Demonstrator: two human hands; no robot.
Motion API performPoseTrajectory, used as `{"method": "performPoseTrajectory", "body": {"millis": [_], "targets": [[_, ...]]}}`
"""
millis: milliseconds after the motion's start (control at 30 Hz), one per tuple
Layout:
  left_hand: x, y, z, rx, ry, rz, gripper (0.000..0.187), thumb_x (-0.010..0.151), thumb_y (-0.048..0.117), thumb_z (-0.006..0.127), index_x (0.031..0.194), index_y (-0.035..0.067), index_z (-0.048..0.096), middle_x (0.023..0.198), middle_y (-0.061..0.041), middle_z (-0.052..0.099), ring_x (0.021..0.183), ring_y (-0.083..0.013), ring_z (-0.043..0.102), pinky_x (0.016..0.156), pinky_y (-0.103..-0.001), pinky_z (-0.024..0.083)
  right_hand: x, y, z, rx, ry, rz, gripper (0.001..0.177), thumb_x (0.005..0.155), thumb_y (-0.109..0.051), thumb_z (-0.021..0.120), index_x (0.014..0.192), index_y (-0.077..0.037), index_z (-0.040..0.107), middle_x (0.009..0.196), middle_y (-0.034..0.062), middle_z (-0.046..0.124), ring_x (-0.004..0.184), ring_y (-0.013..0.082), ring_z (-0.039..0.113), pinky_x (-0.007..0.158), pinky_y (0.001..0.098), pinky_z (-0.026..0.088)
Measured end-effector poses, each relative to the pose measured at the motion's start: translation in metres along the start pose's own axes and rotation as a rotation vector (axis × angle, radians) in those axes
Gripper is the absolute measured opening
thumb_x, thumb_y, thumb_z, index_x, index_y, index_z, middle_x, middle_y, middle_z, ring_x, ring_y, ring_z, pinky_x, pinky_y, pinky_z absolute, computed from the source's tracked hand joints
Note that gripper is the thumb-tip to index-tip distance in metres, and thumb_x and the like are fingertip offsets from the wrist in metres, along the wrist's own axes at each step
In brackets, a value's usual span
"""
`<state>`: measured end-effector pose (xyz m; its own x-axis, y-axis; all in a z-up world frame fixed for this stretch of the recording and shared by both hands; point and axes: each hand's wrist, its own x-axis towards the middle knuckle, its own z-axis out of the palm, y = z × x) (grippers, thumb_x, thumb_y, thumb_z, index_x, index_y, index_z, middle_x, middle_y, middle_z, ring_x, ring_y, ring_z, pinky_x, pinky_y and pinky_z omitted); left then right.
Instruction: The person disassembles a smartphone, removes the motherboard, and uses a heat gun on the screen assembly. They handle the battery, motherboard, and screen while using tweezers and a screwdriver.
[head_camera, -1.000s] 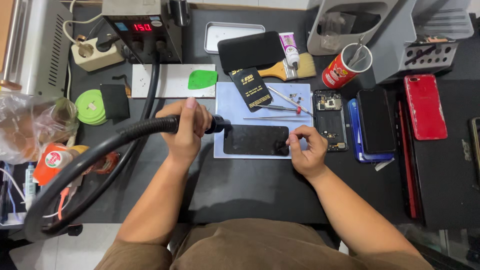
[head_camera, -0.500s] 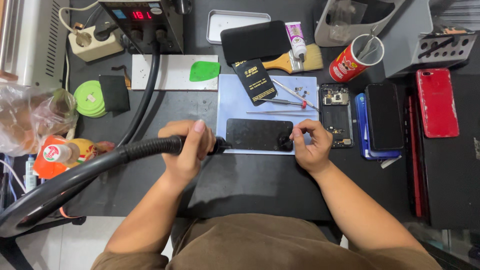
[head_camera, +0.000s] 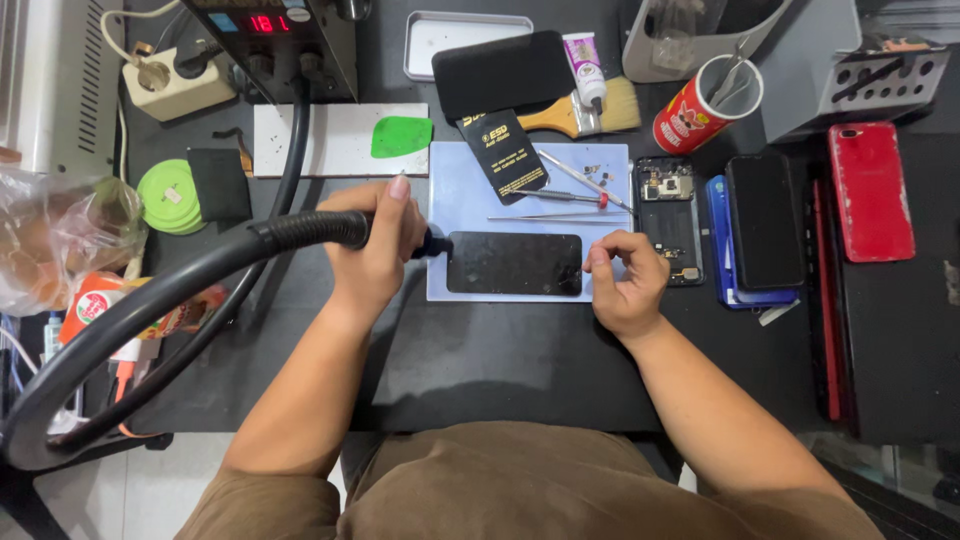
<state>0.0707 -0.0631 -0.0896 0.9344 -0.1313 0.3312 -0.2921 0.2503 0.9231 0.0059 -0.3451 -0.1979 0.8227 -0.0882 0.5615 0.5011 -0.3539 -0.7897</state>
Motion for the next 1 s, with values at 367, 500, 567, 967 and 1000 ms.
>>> {"method": "performPoseTrajectory", "body": {"millis": [367, 500, 567, 967, 1000], "targets": [[-0.038, 0.016, 0.001, -0.043, -0.018, -0.005, 0.047, 0.106, 0.009, 0.053, 0.060, 0.004, 0.044, 0.053, -0.005, 0.046, 0.047, -0.0145, 0.043, 0.053, -0.031, 0.043, -0.001, 0.004, -0.001, 0.046, 0.032, 0.008, 0.008, 0.108, -0.006, 0.056, 0.108, 0.002, 0.053, 0.085, 0.0103, 0.064, 0.073, 0.0145, 0.064, 0.070, 0.0264, 0.053], [-0.034, 0.011, 0.021, -0.016, -0.079, -0.042, 0.047, 0.106, 0.009, 0.053, 0.060, 0.003, 0.046, 0.053, -0.004, 0.048, 0.047, -0.0140, 0.044, 0.053, -0.031, 0.043, -0.004, 0.011, -0.007, 0.112, 0.102, 0.013, 0.017, 0.112, -0.016, 0.050, 0.116, 0.000, 0.049, 0.084, 0.0099, 0.061, 0.074, 0.0150, 0.060, 0.067, 0.0248, 0.049], [-0.033, 0.009, 0.033, 0.035, -0.125, -0.040, 0.048, 0.106, 0.009, 0.053, 0.059, 0.004, 0.047, 0.054, -0.004, 0.051, 0.048, -0.0141, 0.047, 0.053, -0.030, 0.043, -0.006, 0.013, -0.011, 0.144, 0.143, -0.001, 0.020, 0.113, -0.020, 0.048, 0.120, -0.001, 0.046, 0.086, 0.0107, 0.059, 0.073, 0.0153, 0.059, 0.066, 0.0246, 0.047], [-0.022, -0.013, 0.101, 0.170, -0.340, 0.033, 0.041, 0.102, 0.006, 0.059, 0.061, 0.004, 0.052, 0.057, -0.006, 0.056, 0.048, -0.0180, 0.052, 0.053, -0.032, 0.041, 0.003, 0.016, -0.022, 0.196, 0.299, 0.000, 0.034, 0.117, -0.039, 0.039, 0.128, -0.006, 0.039, 0.089, 0.0121, 0.055, 0.070, 0.0160, 0.055, 0.065, 0.0265, 0.047], [-0.022, -0.015, 0.105, 0.168, -0.348, 0.041, 0.042, 0.102, 0.006, 0.060, 0.061, 0.003, 0.050, 0.057, -0.007, 0.054, 0.048, -0.0191, 0.051, 0.053, -0.033, 0.040, 0.003, 0.016, -0.022, 0.203, 0.306, 0.004, 0.035, 0.117, -0.040, 0.038, 0.128, -0.007, 0.039, 0.089, 0.0121, 0.056, 0.069, 0.0157, 0.055, 0.065, 0.0261, 0.047]]}}
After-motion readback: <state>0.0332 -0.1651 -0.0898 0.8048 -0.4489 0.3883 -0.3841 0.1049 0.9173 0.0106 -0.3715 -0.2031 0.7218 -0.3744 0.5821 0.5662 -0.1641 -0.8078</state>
